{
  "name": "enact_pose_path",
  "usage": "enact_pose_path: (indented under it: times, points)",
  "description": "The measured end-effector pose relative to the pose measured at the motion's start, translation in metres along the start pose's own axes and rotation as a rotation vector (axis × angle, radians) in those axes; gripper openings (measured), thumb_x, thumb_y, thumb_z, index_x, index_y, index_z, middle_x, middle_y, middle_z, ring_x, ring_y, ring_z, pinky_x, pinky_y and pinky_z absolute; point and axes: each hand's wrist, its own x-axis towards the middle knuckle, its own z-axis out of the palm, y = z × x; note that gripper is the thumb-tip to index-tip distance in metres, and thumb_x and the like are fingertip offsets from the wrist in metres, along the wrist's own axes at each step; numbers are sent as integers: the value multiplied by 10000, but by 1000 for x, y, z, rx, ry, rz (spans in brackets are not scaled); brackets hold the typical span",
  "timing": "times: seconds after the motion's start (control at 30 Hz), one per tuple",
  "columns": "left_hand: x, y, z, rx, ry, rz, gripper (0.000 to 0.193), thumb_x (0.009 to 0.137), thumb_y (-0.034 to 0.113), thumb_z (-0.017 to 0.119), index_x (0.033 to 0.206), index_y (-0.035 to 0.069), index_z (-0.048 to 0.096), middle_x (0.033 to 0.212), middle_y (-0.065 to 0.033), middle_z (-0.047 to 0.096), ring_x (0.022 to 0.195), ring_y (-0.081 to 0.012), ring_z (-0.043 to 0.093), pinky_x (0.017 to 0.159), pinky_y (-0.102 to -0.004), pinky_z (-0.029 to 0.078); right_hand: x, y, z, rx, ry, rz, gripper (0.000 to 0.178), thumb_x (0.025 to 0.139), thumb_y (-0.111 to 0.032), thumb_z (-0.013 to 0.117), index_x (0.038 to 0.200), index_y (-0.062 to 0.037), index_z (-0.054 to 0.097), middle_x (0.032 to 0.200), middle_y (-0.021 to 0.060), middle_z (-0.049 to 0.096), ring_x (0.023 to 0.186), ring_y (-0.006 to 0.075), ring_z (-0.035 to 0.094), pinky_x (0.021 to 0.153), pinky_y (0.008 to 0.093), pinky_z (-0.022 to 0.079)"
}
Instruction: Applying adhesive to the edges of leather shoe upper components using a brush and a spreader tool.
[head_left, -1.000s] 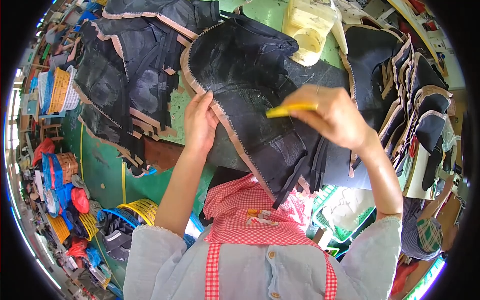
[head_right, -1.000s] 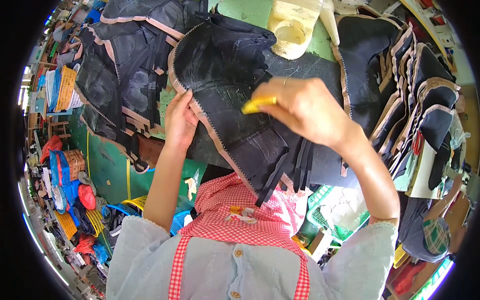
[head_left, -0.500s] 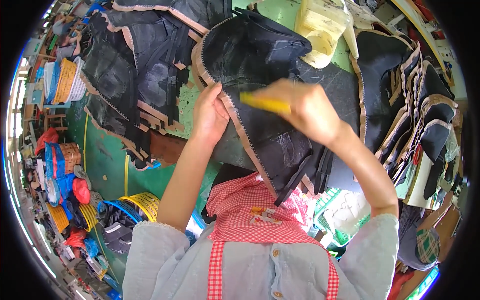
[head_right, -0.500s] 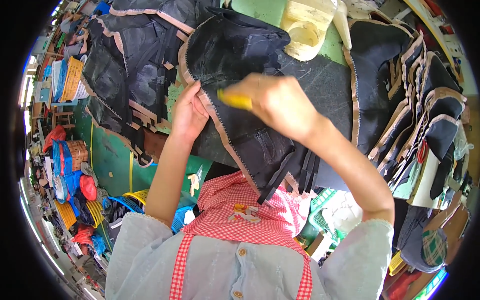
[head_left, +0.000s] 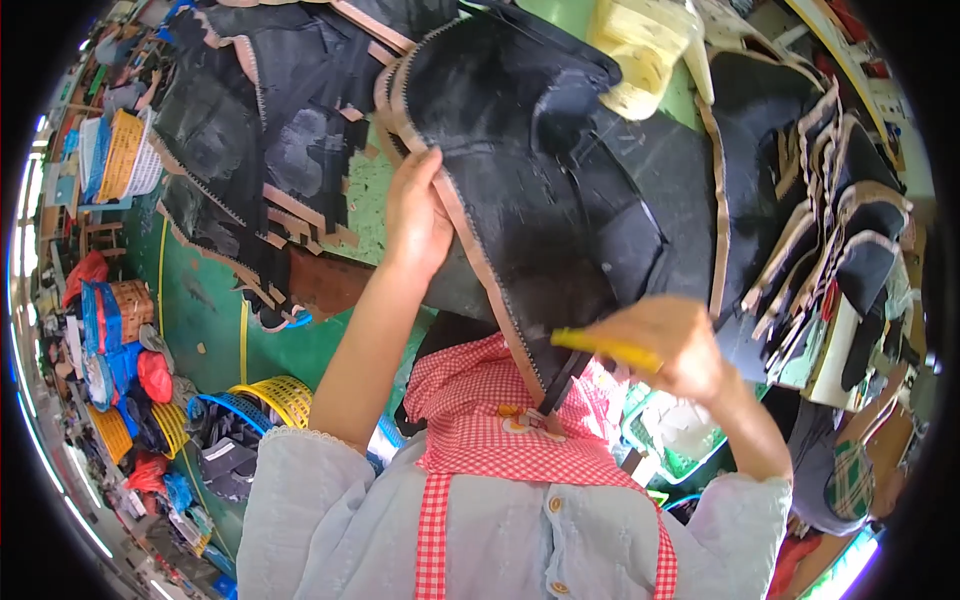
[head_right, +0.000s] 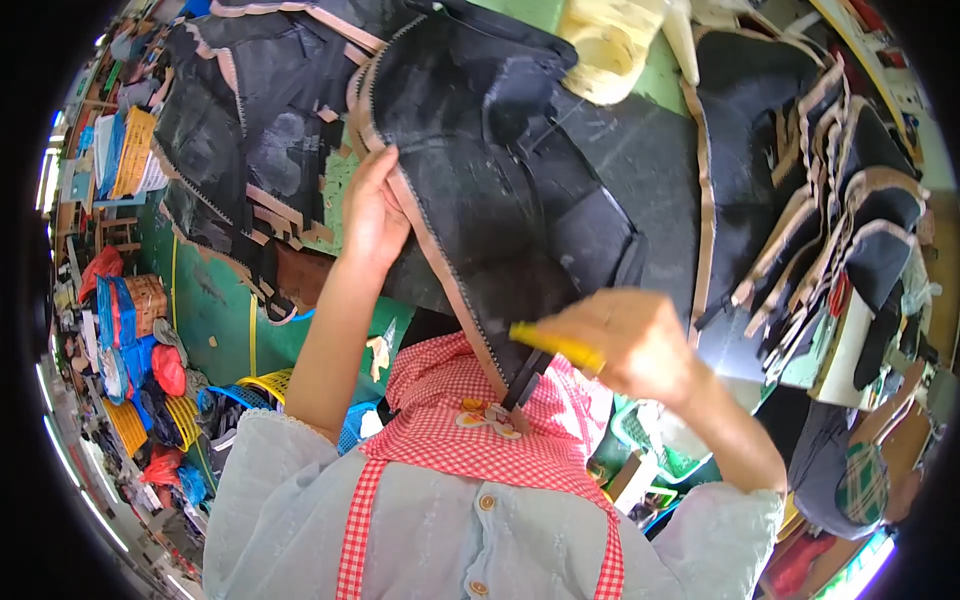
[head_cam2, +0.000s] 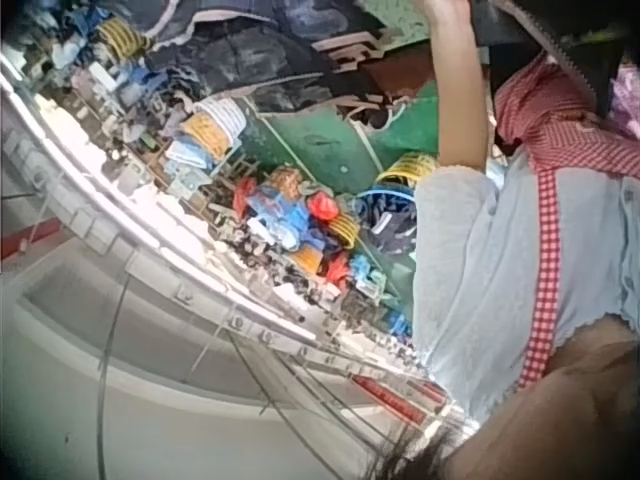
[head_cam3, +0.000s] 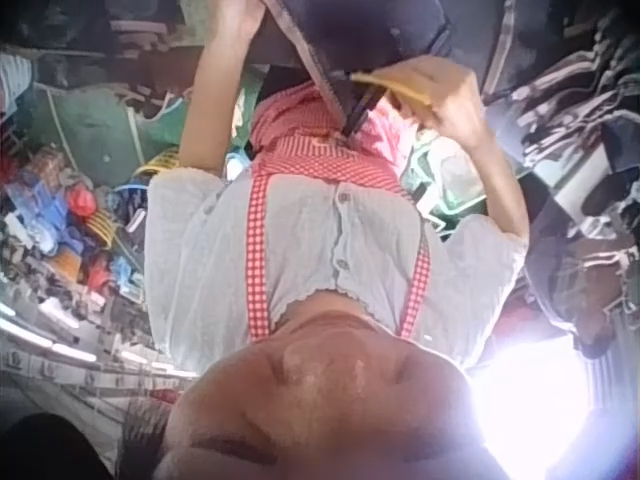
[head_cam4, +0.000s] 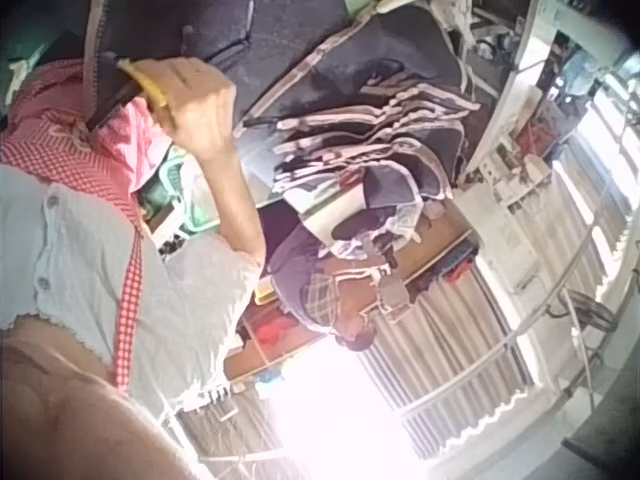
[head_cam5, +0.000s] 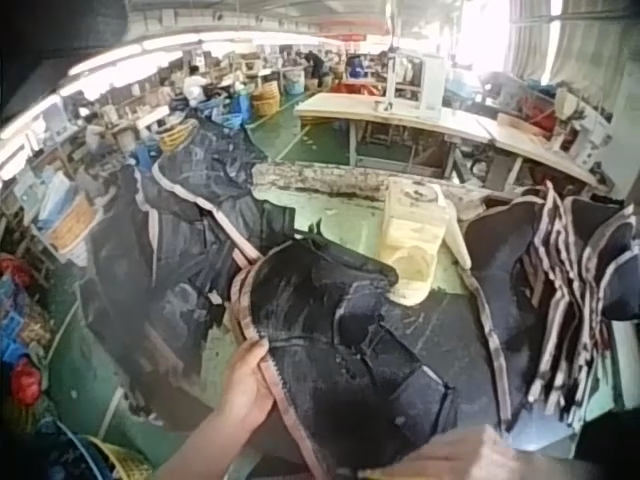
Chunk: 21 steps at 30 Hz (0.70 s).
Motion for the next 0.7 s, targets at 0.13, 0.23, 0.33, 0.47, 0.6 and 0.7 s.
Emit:
enact_pose_path:
  times: [0.13, 0.23, 0.33, 0.47, 0.6, 0.7]
  points:
    - [1, 2, -6, 11, -54, -20, 254, 962, 154, 535, 1185, 43, 581, 1165, -71, 645, 1079, -201, 615, 970, -357, 465, -7, 19, -8, -95, 208, 235, 182, 768, -37, 696, 950, -37, 688, 828, 107, 681, 716, 270, 671, 606, 332, 521]
    - [-1, 1, 0, 31, -8, -11, 240, 959, 147, 542, 1171, 43, 585, 1167, -70, 645, 1083, -193, 615, 974, -355, 467, -15, 15, -28, -87, 227, 190, 168, 777, -45, 676, 944, -34, 691, 853, 107, 691, 736, 277, 676, 629, 338, 529]
    - [-4, 1, 1, 26, -3, 17, 230, 955, 140, 551, 1162, 46, 586, 1172, -68, 642, 1081, -188, 617, 966, -349, 474, -15, 15, -29, -104, 130, 83, 176, 764, -46, 657, 937, -39, 693, 904, 82, 700, 781, 258, 663, 642, 343, 526]
    - [-3, 2, 3, 67, 16, -1, 243, 952, 138, 554, 1177, 48, 573, 1163, -66, 643, 1065, -183, 624, 961, -345, 478, -17, 20, -49, -257, 182, 204, 174, 740, -58, 705, 914, -56, 697, 903, 68, 700, 738, 236, 620, 616, 333, 480]
    - [5, 3, 6, 89, 20, 19, 263, 957, 161, 528, 1194, 49, 536, 1184, -70, 615, 1095, -214, 602, 972, -371, 457, -14, 17, -37, -138, 64, 172, 151, 775, -59, 701, 924, -82, 711, 889, 44, 707, 709, 223, 585, 627, 326, 481]
    - [4, 11, -6, -27, -69, -26, 234, 905, 161, 567, 1124, 76, 564, 1138, -49, 611, 1070, -184, 581, 968, -356, 440, -13, 20, -47, -288, 284, 312, 185, 766, 11, 682, 943, -40, 694, 856, 65, 687, 679, 204, 566, 593, 323, 451]
